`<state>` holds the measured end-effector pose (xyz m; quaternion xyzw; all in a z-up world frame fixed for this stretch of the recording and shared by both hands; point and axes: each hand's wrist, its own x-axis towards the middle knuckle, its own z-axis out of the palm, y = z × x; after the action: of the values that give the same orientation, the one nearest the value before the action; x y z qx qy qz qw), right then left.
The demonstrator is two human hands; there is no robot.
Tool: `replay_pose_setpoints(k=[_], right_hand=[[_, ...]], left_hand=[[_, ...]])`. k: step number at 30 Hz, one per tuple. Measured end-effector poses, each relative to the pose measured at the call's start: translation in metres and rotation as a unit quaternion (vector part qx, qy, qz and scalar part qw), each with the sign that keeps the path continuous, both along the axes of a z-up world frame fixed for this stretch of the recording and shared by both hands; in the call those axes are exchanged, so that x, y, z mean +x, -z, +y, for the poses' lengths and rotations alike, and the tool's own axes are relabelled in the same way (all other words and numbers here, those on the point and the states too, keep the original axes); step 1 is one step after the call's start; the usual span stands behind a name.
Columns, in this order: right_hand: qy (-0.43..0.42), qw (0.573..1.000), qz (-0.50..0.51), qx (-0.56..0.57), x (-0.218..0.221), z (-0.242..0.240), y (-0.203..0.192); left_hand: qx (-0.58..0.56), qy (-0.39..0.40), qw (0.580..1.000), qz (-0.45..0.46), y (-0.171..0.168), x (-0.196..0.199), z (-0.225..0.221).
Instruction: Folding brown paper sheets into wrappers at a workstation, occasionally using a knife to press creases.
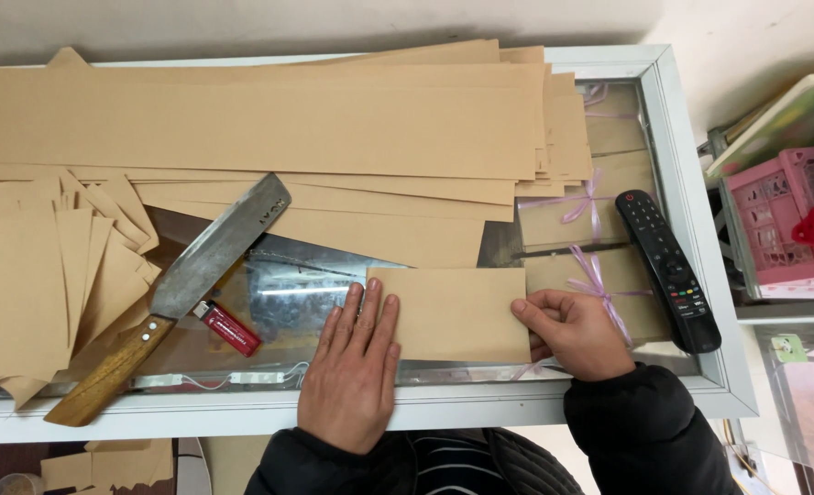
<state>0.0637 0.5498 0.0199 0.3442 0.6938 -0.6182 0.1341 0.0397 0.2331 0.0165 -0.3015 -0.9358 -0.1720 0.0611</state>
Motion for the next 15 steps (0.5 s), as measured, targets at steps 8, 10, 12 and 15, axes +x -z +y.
replay_pose_setpoints(k=[8, 10, 12, 15], right_hand=[[-0.002, 1.0, -0.01, 0.017, -0.002, 0.002, 0.004], [0.003, 1.0, -0.006, 0.016, -0.003, 0.002, 0.003], [-0.003, 0.999, 0.006, 0.032, -0.003, 0.006, 0.005], [-0.073, 0.962, -0.031, 0.26, -0.003, 0.007, -0.024]], left_hand=[[-0.006, -0.002, 1.0, 0.014, 0.01, 0.001, -0.002], [-0.03, -0.01, 0.999, 0.037, 0.014, 0.001, -0.002], [-0.025, -0.015, 0.999, 0.043, 0.015, 0.001, -0.001], [-0.022, -0.018, 0.999, 0.046, 0.015, 0.001, -0.001]])
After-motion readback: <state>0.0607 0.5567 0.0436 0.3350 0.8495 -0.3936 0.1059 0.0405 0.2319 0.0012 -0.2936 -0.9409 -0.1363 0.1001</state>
